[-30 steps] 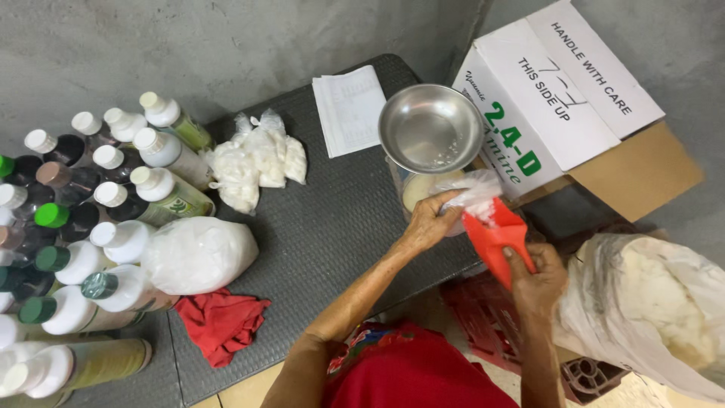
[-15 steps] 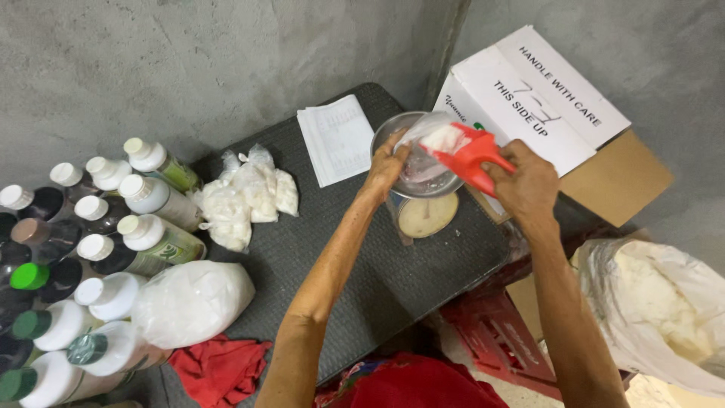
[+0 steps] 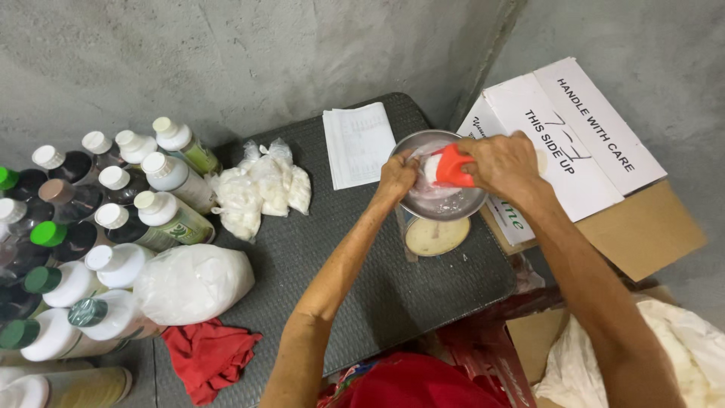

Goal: The person scoops a white powder from a large sack using a red scoop and pours it into small plastic bags. They then tie the bags closed and place them on a table next to a weighing scale and numerous bottles.

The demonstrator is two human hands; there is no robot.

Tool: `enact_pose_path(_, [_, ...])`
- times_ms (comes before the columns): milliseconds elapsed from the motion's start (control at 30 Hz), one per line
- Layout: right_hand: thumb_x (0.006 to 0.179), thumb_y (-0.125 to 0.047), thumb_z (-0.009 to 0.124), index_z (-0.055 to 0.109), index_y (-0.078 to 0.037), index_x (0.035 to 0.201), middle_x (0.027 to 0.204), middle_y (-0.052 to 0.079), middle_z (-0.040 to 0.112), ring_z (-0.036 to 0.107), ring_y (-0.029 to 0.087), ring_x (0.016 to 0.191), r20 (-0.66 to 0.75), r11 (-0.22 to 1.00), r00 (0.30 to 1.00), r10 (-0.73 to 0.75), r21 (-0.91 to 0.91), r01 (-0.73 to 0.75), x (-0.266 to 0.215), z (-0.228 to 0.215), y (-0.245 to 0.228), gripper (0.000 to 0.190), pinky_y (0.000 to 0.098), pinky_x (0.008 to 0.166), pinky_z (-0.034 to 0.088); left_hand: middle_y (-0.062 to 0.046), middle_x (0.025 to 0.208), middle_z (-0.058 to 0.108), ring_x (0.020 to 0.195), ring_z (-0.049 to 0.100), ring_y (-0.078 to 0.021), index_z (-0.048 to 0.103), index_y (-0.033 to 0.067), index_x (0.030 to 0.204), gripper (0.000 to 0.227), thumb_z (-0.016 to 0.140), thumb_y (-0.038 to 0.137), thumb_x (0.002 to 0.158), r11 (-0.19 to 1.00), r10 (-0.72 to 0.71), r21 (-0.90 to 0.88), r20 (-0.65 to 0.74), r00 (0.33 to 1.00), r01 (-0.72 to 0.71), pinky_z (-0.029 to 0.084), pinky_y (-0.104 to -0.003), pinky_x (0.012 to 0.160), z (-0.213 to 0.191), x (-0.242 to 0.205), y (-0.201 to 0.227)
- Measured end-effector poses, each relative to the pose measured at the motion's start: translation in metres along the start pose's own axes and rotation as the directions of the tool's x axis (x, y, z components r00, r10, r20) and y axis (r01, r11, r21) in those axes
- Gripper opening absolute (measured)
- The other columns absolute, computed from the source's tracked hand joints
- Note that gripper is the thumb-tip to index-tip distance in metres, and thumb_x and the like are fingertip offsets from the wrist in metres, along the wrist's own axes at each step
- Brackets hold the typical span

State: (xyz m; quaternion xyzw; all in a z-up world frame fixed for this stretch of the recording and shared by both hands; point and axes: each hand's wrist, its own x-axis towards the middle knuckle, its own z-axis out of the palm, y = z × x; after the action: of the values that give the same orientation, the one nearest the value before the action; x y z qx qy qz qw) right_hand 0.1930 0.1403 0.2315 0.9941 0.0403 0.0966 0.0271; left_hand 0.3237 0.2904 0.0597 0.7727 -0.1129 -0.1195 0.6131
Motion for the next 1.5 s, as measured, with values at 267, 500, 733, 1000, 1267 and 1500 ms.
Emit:
enact_pose_path(267, [0.089,-0.021,0.075,0.079,-0.022,0.106,0.065,0.006,0.073,0.064,0.017,0.05,0.037,0.941,0.99,-0.133,-0.308,0.138,0.021,-0.024,-0.001,0.017,0.0386,0.078,0.048,-0.002,0.076,0.068,0.066,0.058,-0.0118,0.071,0.0024,0.124,0.035,0.055,0.024,0.102,0.961,-0.055,-0.272,-0.004,0.998,0.052,0.05,-0.031,0.064,0.001,-0.002,-0.002])
enact_pose_path(500, [0.08,-0.02,0.078,0.079,-0.016,0.107,0.066,0.006,0.073,0.064,0.018,0.049,-0.159,0.975,0.962,-0.221,-0.068,0.212,0.01,-0.027,-0.006,0.027,0.0417,0.069,0.046,-0.002,0.074,0.066,0.064,0.056,-0.0104,0.074,-0.0004,0.118,0.034,0.052,0.022,0.103,0.963,0.023,-0.268,-0.045,0.999,-0.034,0.049,-0.03,0.06,0.005,-0.001,0.001])
enact_pose_path(733, [0.085,-0.014,0.074,0.08,-0.02,0.106,0.061,0.008,0.07,0.06,0.019,0.046,-0.06,0.967,0.973,-0.222,-0.14,0.212,0.013,0.007,-0.007,0.022,0.0404,0.071,0.048,-0.001,0.064,0.063,0.053,0.05,-0.0094,0.075,0.0029,0.109,0.034,0.053,0.028,0.104,0.963,-0.008,-0.268,-0.056,0.998,-0.008,0.043,-0.03,0.05,-0.005,-0.002,0.013])
enact_pose_path(1000, [0.086,-0.019,0.075,0.078,-0.024,0.117,0.063,0.004,0.075,0.065,0.014,0.047,0.117,0.97,0.992,-0.042,-0.235,0.069,0.005,-0.013,0.005,0.032,0.0428,0.084,0.05,-0.008,0.067,0.066,0.053,0.056,-0.0133,0.066,-0.0016,0.084,0.031,0.057,0.022,0.102,0.946,-0.082,-0.312,0.042,0.996,0.091,0.048,-0.031,0.049,0.003,-0.004,-0.007])
enact_pose_path(1267, [0.088,-0.027,0.076,0.078,-0.02,0.113,0.066,0.007,0.074,0.064,0.02,0.05,-0.013,0.99,0.999,-0.047,-0.136,0.045,-0.014,-0.014,0.001,0.026,0.0444,0.074,0.05,-0.009,0.069,0.066,0.054,0.058,-0.0138,0.066,-0.0038,0.085,0.033,0.059,0.023,0.103,0.946,-0.099,-0.31,0.014,0.995,0.099,0.047,-0.031,0.05,0.016,0.002,-0.008])
enact_pose_path(1500, [0.088,-0.027,0.077,0.078,-0.019,0.112,0.069,0.009,0.073,0.064,0.023,0.049,-0.124,0.987,0.991,-0.056,-0.16,0.036,-0.028,-0.014,0.006,0.025,0.0434,0.074,0.049,-0.003,0.07,0.064,0.054,0.054,-0.0098,0.071,-0.0028,0.114,0.029,0.055,0.019,0.104,0.876,-0.019,-0.48,0.08,0.997,0.056,0.044,-0.027,0.048,0.025,0.003,-0.011])
